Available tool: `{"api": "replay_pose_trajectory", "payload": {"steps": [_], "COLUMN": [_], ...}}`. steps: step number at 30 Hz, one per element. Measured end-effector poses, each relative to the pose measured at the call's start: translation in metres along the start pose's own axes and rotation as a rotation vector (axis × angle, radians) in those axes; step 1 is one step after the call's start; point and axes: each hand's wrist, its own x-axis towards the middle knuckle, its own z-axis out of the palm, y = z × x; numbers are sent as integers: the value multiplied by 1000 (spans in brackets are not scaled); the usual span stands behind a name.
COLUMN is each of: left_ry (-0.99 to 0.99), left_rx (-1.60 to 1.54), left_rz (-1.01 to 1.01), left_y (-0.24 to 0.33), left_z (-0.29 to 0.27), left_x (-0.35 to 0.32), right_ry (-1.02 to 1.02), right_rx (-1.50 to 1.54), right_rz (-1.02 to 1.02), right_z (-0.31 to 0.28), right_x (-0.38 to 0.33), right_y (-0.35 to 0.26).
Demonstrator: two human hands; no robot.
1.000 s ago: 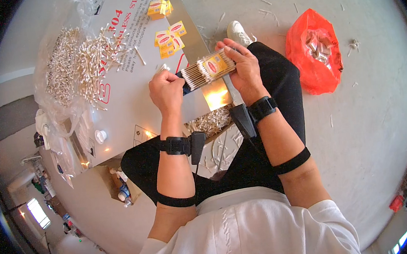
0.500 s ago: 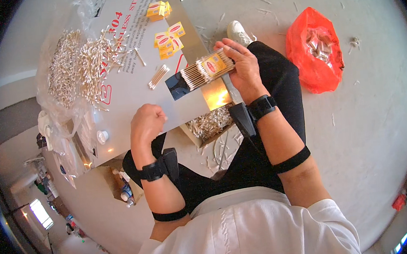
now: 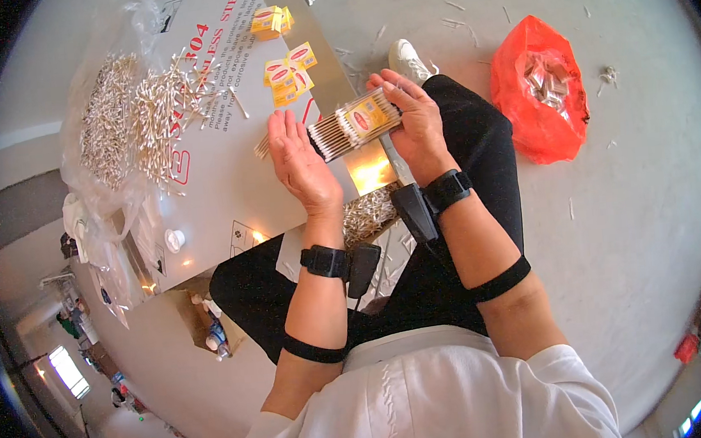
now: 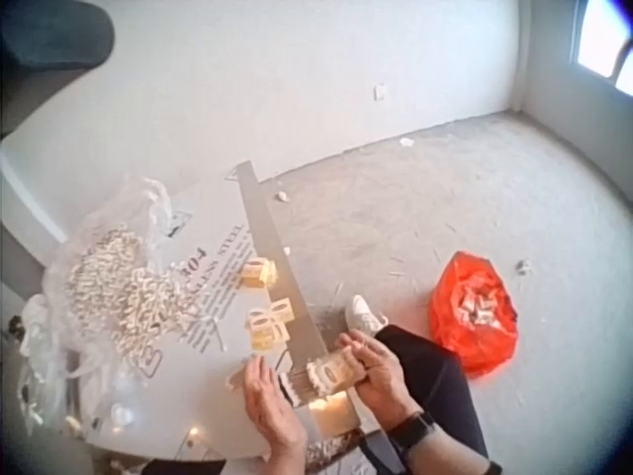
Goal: Packaging cotton swabs into plastic sleeves at a packing station.
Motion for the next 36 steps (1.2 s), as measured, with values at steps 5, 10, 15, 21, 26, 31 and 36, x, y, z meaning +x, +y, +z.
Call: {"api": "replay_pose_trajectory", "payload": {"steps": [5, 10, 15, 21, 26, 31, 36], "left_ry": [-5, -14, 2, -34, -45, -225, -542], "left_rx": [47, 53, 25, 62, 42, 352, 1454], "left_rz": [19, 20, 23, -6, 7, 135, 321], "left_y": [-2, -3, -6, -11, -11, 1, 44], "left_z": [8, 12, 19, 41, 47, 6, -58], "left_x": [-3, -3, -3, -10, -10, -17, -42], "right_ry": [7, -4, -21, -97, -98, 3, 194], "right_rx": [20, 1, -20, -92, -112, -154, -240], "right_rz": [-18, -47, -67, -117, -74, -196, -515], "right_z": [-2, -2, -1, -7, -4, -14, -16], "right_x": [3, 4, 3, 4, 3, 4, -13], "right_y": [1, 5, 7, 12, 7, -4, -17]}}
